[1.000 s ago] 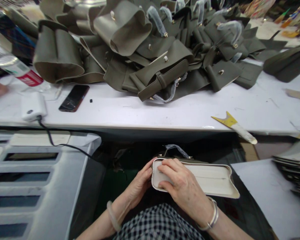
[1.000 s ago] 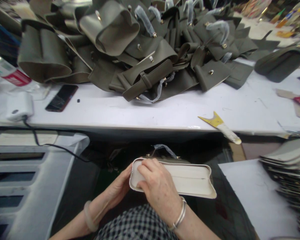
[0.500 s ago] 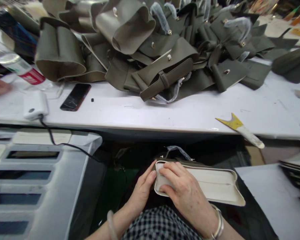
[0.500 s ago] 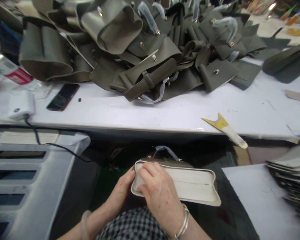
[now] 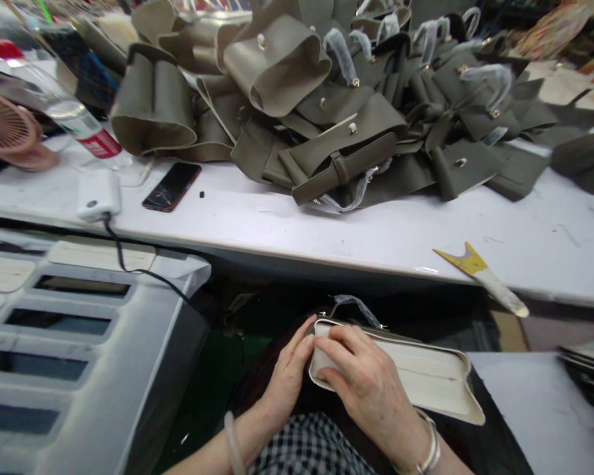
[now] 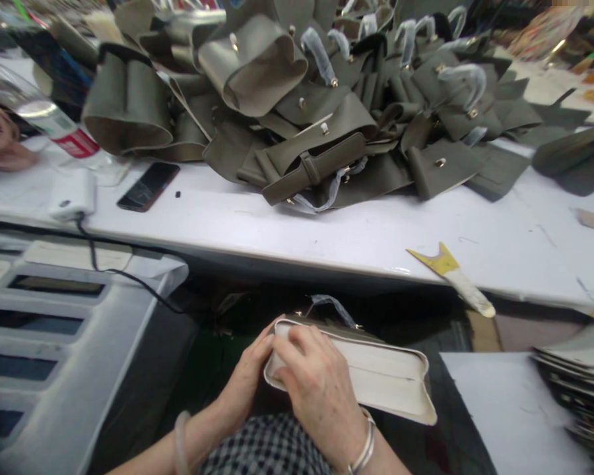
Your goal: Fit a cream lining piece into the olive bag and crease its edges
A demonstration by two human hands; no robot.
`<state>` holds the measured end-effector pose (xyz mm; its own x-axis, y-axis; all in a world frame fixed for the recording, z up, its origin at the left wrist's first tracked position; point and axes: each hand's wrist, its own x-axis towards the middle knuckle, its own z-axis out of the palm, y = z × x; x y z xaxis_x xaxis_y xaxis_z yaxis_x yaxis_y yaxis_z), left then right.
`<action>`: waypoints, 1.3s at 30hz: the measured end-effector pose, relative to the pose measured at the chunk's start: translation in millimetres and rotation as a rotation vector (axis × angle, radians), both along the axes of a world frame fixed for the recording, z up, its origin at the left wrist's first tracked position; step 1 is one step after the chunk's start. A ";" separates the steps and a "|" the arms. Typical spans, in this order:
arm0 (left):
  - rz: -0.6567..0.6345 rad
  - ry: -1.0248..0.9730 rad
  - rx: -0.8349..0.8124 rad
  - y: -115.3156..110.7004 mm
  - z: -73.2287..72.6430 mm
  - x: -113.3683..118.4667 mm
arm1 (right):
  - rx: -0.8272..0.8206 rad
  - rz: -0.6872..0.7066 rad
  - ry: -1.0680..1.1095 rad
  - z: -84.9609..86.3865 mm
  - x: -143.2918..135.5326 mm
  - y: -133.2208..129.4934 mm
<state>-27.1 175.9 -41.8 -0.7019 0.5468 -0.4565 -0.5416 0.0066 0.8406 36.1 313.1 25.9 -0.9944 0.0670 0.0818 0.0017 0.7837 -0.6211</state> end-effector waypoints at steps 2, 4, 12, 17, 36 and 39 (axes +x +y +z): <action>0.065 -0.092 0.067 1.7 0.5 3.7 | 0.029 0.022 0.023 -0.1 0.7 1.0; 0.103 -0.167 0.132 2.5 2.2 5.6 | 0.057 0.052 0.056 -0.9 1.7 2.2; 0.138 -0.435 0.212 -0.8 8.3 6.7 | 0.225 0.196 0.057 -0.5 2.3 6.6; 0.095 -0.587 0.158 -0.3 -6.3 4.7 | 0.287 0.253 -0.039 5.0 0.4 5.3; 0.039 0.065 0.115 -8.5 9.8 -5.4 | 0.241 0.212 -0.188 17.6 -5.8 -4.7; 0.017 0.143 0.108 -7.7 9.0 -4.7 | 0.175 0.153 -0.169 16.7 -4.0 -4.6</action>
